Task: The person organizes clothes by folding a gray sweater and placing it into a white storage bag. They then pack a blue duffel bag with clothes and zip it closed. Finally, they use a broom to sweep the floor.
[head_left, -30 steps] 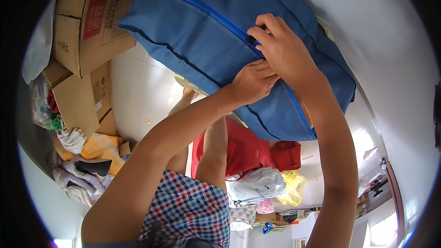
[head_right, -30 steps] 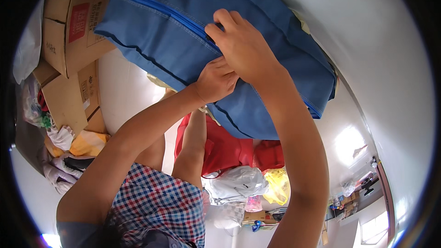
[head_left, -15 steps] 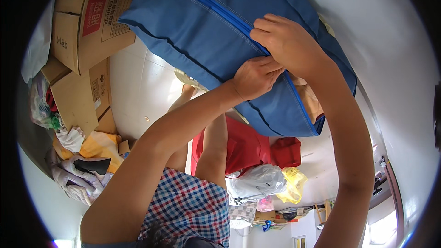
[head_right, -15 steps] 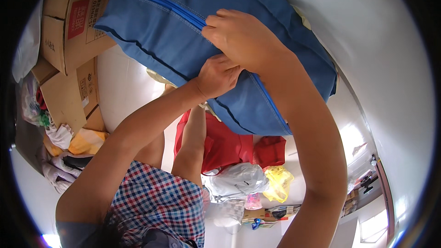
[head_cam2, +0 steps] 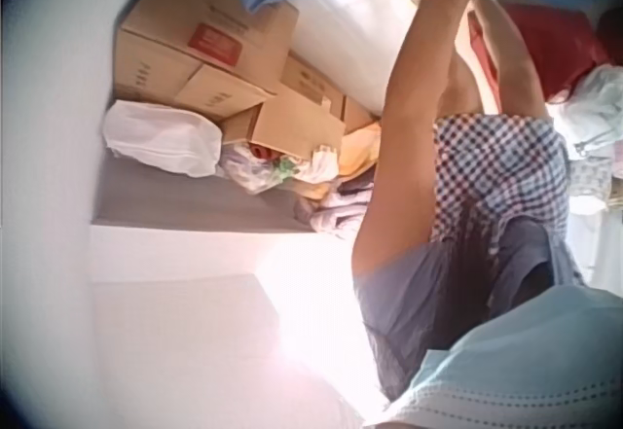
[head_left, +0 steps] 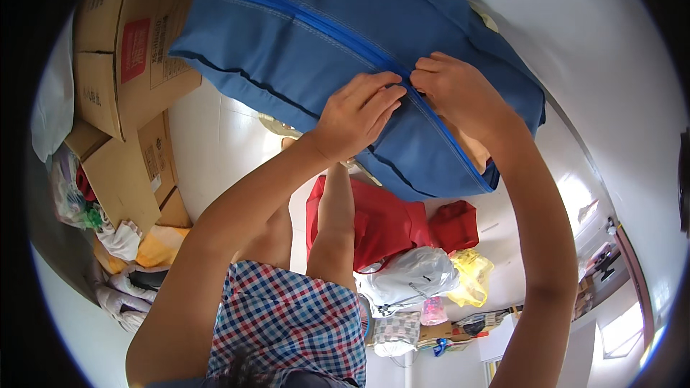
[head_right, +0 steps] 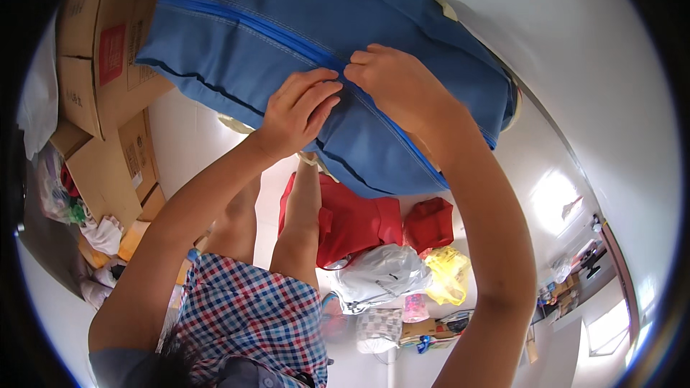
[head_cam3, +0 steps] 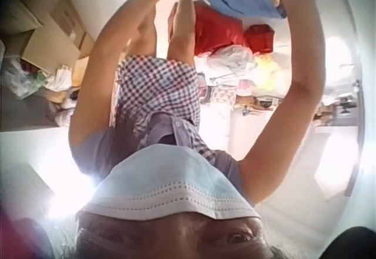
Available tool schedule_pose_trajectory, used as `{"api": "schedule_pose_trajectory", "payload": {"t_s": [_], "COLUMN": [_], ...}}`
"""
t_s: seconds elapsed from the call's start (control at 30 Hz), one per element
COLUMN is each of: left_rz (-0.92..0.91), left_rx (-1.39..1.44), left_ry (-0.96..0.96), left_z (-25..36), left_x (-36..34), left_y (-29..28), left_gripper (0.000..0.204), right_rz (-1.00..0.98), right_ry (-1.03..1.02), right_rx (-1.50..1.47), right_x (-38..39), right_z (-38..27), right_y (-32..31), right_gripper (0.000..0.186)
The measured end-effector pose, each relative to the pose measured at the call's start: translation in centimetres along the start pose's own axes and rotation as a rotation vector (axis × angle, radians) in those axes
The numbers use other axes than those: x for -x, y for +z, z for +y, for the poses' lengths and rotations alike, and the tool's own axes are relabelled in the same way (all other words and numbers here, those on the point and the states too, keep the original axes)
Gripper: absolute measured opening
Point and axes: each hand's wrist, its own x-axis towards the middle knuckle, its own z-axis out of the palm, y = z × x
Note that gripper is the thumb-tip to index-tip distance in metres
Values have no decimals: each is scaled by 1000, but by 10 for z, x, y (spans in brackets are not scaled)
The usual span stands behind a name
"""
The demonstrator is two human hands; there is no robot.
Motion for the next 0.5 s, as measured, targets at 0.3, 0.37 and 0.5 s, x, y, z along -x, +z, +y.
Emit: {"api": "schedule_pose_trajectory", "payload": {"t_s": [0.3, 0.37, 0.5], "left_rz": [-429, -435, -526], "left_rx": [-101, -111, -96], "left_ry": [142, 82, 75], "left_z": [36, 45, 61], "left_x": [-9, -8, -10], "left_y": [26, 40, 61], "left_gripper": [24, 22, 17], "right_rz": [337, 263, 375], "right_ry": [452, 445, 419], "right_rx": [103, 194, 411], "right_x": [91, 103, 106], "right_z": [4, 1, 12], "right_y": [-13, -6, 21], "right_gripper": [35, 43, 39]}}
